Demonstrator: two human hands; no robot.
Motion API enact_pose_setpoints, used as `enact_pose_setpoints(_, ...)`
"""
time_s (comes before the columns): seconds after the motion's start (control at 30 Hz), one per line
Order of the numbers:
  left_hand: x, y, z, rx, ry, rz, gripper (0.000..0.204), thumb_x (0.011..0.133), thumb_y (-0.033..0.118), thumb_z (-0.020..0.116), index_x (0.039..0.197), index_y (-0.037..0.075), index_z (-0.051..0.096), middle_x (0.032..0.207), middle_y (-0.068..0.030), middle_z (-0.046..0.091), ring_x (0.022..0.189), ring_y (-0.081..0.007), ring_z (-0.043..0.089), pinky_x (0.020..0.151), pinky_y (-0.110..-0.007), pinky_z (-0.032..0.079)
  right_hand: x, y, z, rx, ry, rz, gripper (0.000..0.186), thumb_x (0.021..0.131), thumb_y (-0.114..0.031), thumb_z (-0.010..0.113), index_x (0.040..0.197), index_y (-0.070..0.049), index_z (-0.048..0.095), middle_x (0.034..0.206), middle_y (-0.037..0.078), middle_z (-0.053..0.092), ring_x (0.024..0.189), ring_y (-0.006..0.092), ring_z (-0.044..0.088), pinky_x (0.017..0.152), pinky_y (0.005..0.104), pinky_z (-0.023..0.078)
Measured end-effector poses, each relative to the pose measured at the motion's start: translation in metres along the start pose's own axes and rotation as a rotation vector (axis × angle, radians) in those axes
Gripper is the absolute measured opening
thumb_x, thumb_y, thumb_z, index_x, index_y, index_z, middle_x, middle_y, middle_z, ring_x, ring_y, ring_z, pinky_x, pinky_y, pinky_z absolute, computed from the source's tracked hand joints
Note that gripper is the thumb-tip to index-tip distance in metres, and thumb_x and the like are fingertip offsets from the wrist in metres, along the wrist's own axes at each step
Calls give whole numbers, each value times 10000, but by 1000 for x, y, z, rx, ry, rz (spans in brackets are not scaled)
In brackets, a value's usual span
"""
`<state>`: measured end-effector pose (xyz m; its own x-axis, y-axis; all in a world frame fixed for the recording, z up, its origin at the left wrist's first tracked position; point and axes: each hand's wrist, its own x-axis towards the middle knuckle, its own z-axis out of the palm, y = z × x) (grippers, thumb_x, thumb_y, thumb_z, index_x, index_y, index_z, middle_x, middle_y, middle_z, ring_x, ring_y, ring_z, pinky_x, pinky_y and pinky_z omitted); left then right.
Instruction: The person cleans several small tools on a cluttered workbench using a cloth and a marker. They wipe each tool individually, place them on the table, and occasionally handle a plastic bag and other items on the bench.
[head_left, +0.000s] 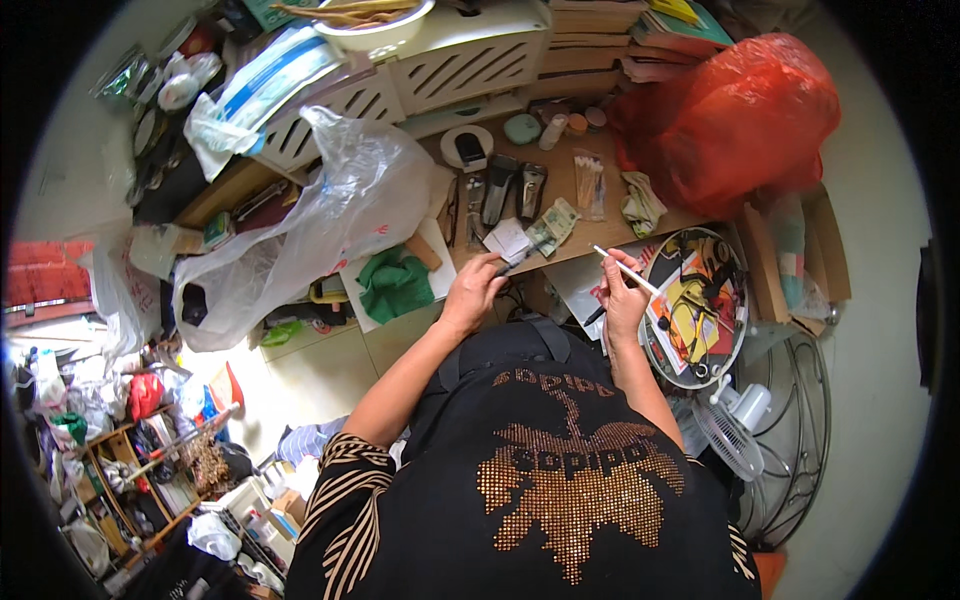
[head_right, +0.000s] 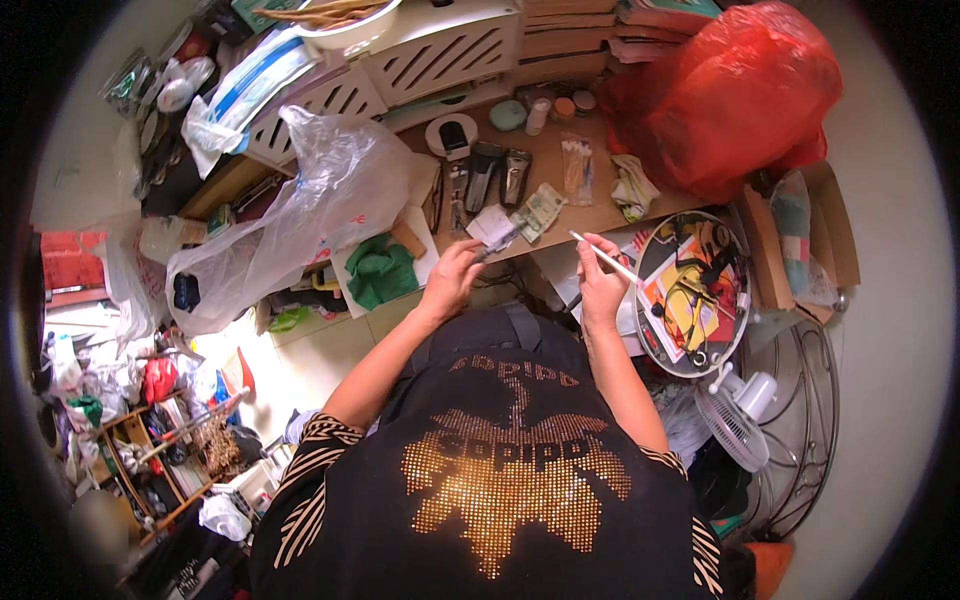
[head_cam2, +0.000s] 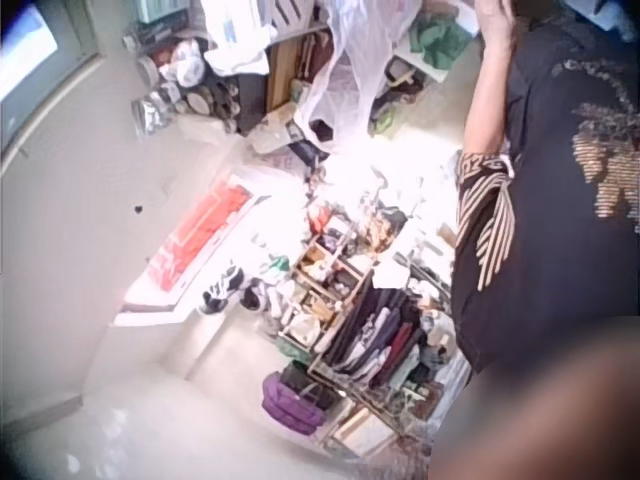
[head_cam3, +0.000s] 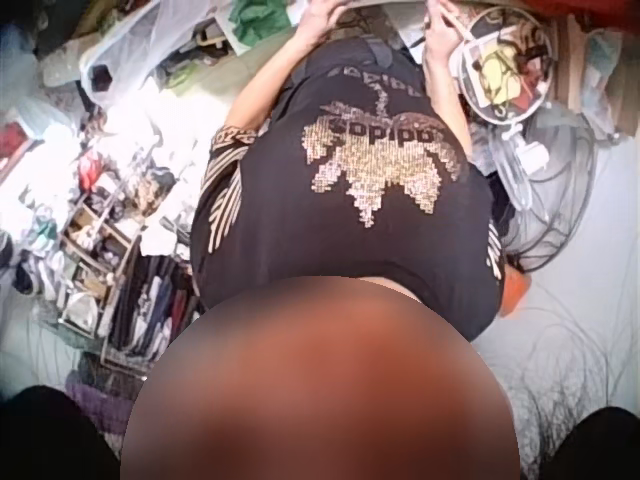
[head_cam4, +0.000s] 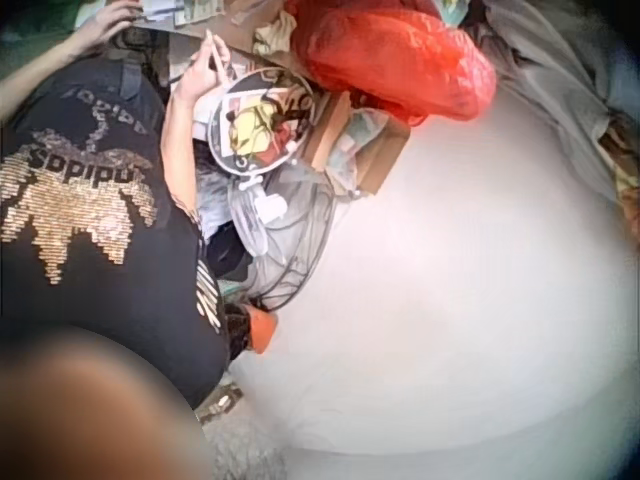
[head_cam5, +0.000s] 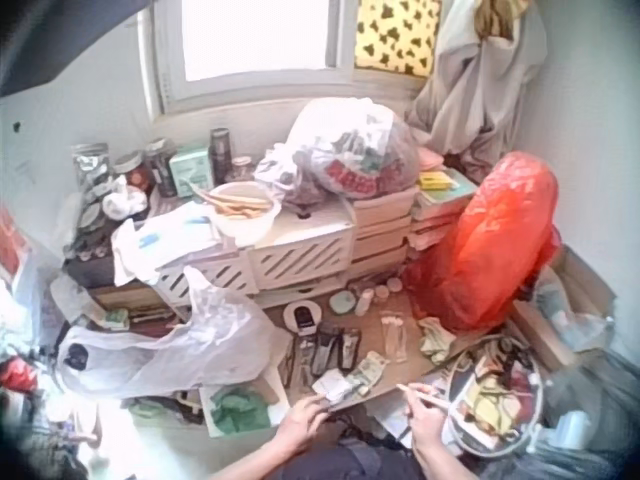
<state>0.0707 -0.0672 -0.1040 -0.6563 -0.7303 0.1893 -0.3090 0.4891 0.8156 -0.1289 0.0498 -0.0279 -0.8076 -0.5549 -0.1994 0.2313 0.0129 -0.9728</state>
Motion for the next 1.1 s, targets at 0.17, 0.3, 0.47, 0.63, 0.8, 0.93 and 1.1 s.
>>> enact_pose_setpoints(0.17, 4, -1, 1, 64, 78, -186, 175, 870, 166, 605, 852, -7, 589, 897, -150, 541, 796, -351, 559, 684, -408, 450, -17, -14, -10, 165, -57, 72, 204, 893, -207, 649, 1005, -39, 621, 735, 3, 557, 545, 33, 458, 385, 154, 273)
enact_pose_setpoints(0.3, 18, 7, 7, -68, 73, -259, 188, 875, 178, 617, 848, -7, 631, 791, -144, 543, 706, -293, 544, 639, -366, 431, -23, -29, -7, 163, -120, -67, 200, 898, -209, 639, 995, -35, 631, 735, 5, 564, 555, 31, 454, 395, 151, 265)
enact_pose_setpoints(0.47, 18, 45, 1, -388, 2, -288, 196, 903, 150, 580, 842, -25, 643, 728, -66, 525, 640, -142, 517, 598, -279, 408, -31, -44, 3, 3, -220, -307, 137, 898, -133, 627, 981, -24, 639, 926, 33, 600, 676, 67, 536, 494, 167, 328)
enact_pose_setpoints(0.63, 18, 65, -7, -525, -33, -338, 224, 926, 164, 564, 862, -36, 641, 752, -44, 530, 664, -111, 517, 610, -255, 411, -38, -49, 10, -10, -276, -354, 158, 889, -101, 637, 1016, -7, 625, 965, 55, 597, 696, 88, 542, 569, 176, 382)
enact_pose_setpoints(0.8, 16, 82, -15, -647, -102, -426, 224, 947, 209, 556, 935, 3, 644, 802, 18, 586, 687, -66, 519, 608, -221, 412, -45, -48, 15, -4, -282, -271, 224, 881, -92, 648, 1086, -10, 609, 920, 49, 605, 712, 80, 534, 615, 180, 405)
enact_pose_setpoints(0.93, 9, 109, -26, -748, -34, -292, 223, 948, 166, 540, 912, -30, 640, 820, -16, 547, 699, -78, 492, 637, -216, 399, -51, -47, 15, -8, -271, -188, 268, 870, -91, 664, 1120, -19, 597, 838, 19, 602, 722, 66, 519, 631, 179, 409)
enact_pose_setpoints(1.1, 10, 122, -28, -776, -94, -298, 231, 948, 184, 541, 920, -18, 648, 802, -2, 557, 702, -70, 490, 647, -214, 402, -52, -45, 13, -4, -235, -223, 202, 859, -113, 686, 1023, -38, 595, 784, -23, 565, 635, 36, 471, 536, 158, 348)
